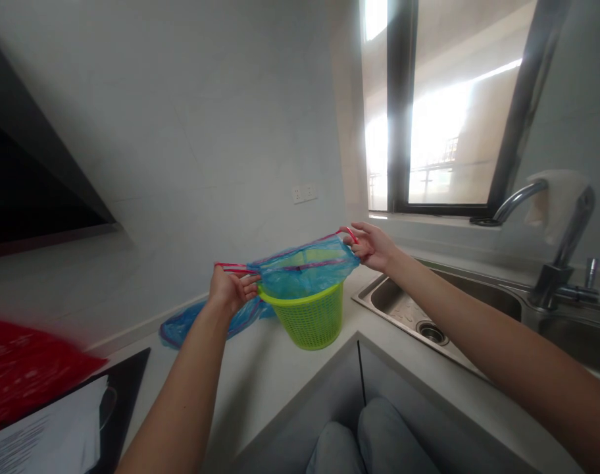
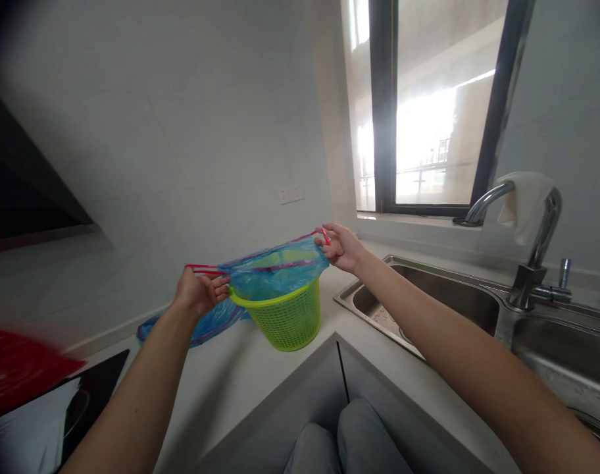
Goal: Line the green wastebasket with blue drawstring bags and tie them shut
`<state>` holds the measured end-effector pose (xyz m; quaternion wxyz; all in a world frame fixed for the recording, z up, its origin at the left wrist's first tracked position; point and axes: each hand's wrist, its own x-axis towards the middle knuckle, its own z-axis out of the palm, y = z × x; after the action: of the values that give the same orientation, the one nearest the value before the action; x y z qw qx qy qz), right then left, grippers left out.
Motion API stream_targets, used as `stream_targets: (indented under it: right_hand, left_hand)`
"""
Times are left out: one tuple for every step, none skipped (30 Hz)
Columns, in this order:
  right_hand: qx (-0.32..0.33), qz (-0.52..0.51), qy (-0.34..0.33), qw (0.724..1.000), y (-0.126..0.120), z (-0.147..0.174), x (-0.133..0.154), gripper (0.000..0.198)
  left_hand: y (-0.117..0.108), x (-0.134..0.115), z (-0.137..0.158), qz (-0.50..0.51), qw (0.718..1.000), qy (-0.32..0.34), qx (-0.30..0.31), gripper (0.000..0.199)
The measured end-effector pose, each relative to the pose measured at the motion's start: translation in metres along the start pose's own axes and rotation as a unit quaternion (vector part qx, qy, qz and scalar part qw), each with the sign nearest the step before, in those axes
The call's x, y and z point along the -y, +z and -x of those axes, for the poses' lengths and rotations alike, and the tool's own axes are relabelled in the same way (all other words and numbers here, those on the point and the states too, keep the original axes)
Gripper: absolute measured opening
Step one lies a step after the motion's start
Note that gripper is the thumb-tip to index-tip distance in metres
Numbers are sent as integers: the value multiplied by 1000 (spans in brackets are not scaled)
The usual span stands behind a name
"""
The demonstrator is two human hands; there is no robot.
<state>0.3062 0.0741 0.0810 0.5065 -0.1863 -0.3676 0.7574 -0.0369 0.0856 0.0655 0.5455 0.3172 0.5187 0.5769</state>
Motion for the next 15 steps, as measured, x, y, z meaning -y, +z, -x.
stream_targets:
  right_hand:
    - [19,9,5,1000,0,0,0,16]
    - [35,15,3,999,0,0,1,12]
    - [48,13,-7,999,-1,0,1,9]
    - [57,4,-27,998,-2,-1,2,7]
    - [63,-12,-54,996,-4,-1,3,8]
    - [65,-32,-85,994,-6,-2,4,8]
    - [64,-53,-115,990,-9,-3,4,9]
    - [61,-72,-140,986,-12,-4,5,9]
    - [56,-90,-156,982,-15,-6,5,10]
    - [52,-106,-165,979,-18,-7,5,12]
    - [50,-123,-169,977,-21,-8,4,15]
    - [52,-142,-169,974,-23,-9,3,18]
    - [55,-162,-166,971,-25,-9,1,20]
    - [59,-180,-161,969,-26,-9,0,20]
    - [60,-195,-156,967,-27,-9,-2,19]
  left_hand:
    - [1,-3,2,-6,1000,3,6,70]
    - [1,-6,4,-12,1000,5,12,73]
    - [1,-8,5,-16,1000,7,20,73]
    - [1,-11,7,-15,999,13,26,70]
    - [0,-14,8,-7,999,27,29,65]
    - [-1,-17,8,9,998,50,26,57]
    - [-2,-19,8,31,996,83,13,46]
    - [-2,-21,7,56,992,116,-6,34]
    - [-2,-23,6,80,986,144,-30,23]
    - [-1,-25,5,100,981,159,-55,15]
    - [0,-27,4,113,978,160,-73,11]
    - [1,-30,4,126,976,155,-82,10]
    - [3,-32,3,140,975,152,-79,11]
    - [4,-35,3,150,975,155,-63,14]
    - [5,-38,3,162,973,160,-39,18]
